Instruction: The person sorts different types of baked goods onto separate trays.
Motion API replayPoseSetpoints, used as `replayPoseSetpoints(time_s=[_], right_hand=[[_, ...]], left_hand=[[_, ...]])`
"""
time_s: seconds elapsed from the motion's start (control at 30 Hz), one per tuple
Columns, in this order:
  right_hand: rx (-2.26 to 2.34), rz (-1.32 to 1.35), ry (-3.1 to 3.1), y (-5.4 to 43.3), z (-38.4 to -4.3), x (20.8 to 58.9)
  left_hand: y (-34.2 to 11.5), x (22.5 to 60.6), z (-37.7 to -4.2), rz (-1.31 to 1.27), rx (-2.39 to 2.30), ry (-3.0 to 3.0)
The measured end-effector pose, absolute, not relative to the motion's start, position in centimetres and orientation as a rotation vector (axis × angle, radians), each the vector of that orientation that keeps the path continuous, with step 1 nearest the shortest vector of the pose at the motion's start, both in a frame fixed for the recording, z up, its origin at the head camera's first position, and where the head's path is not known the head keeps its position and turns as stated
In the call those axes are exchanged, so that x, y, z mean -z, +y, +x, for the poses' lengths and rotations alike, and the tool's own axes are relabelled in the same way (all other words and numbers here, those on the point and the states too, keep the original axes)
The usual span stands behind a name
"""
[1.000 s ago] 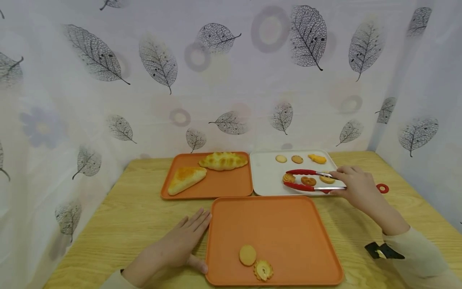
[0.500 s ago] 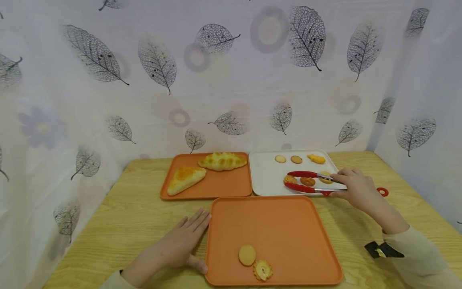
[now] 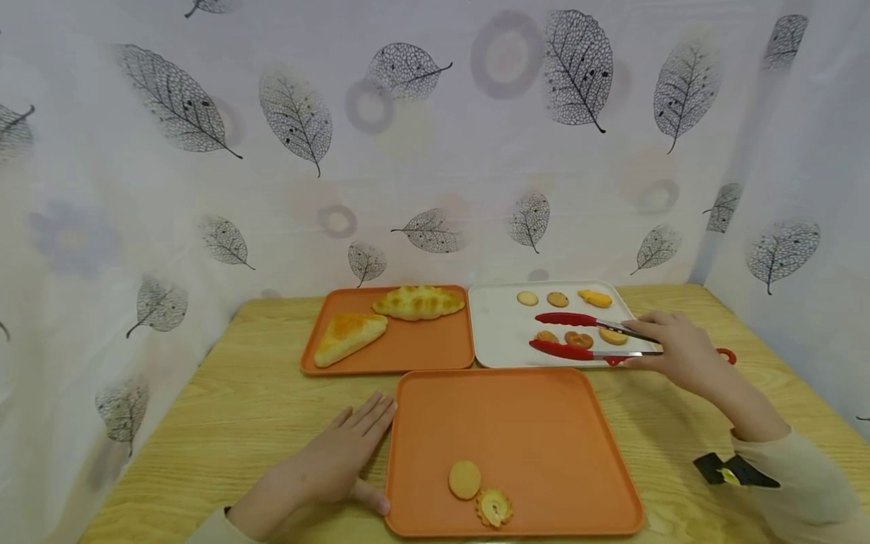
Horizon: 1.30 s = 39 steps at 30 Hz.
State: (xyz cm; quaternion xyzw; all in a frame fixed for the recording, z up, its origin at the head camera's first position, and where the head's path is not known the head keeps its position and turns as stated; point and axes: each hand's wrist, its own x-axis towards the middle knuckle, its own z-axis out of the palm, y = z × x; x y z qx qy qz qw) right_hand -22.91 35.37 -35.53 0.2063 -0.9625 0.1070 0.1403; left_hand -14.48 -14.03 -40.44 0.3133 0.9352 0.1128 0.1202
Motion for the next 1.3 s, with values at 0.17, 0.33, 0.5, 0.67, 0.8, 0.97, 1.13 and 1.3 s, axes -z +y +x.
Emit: replayPoseSetpoints(time_s=[0.17,0.33,0.5,0.67,0.8,0.97,1.13,1.3], right_hand=[[-0.309,0.737,-2.669,34.5,-22.4,35.2],[-0.314,0.870,-2.572,33.3,-21.6,35.0],[-0.344,0.960,-2.553,32.1,-20.7,34.8],[-0.352,1.061,-2.538,30.9,-19.6,34.6],[-0.398,1.137,-2.538,29.9,-18.6,34.6],[-0.420,1.235,-2.563,28.8,-17.4,34.5],[-0.448,1.323,-2.598,28.2,-16.6,34.6],[-0.489,1.405,-2.568,27.8,-16.0,34.8]], left_hand=[[-14.0,40.4,-14.5,0.922,-0.315,2.741],[-13.8,40.3,-14.1,0.914,-0.317,2.748],[-13.6,40.3,-13.8,0.911,-0.311,2.753],[-13.5,40.3,-13.5,0.903,-0.315,2.754],[-13.3,40.2,-13.2,0.897,-0.318,2.754],[-13.2,40.1,-12.9,0.890,-0.321,2.752],[-13.0,39.9,-12.5,0.886,-0.328,2.749],[-12.7,39.7,-12.1,0.876,-0.330,2.755]])
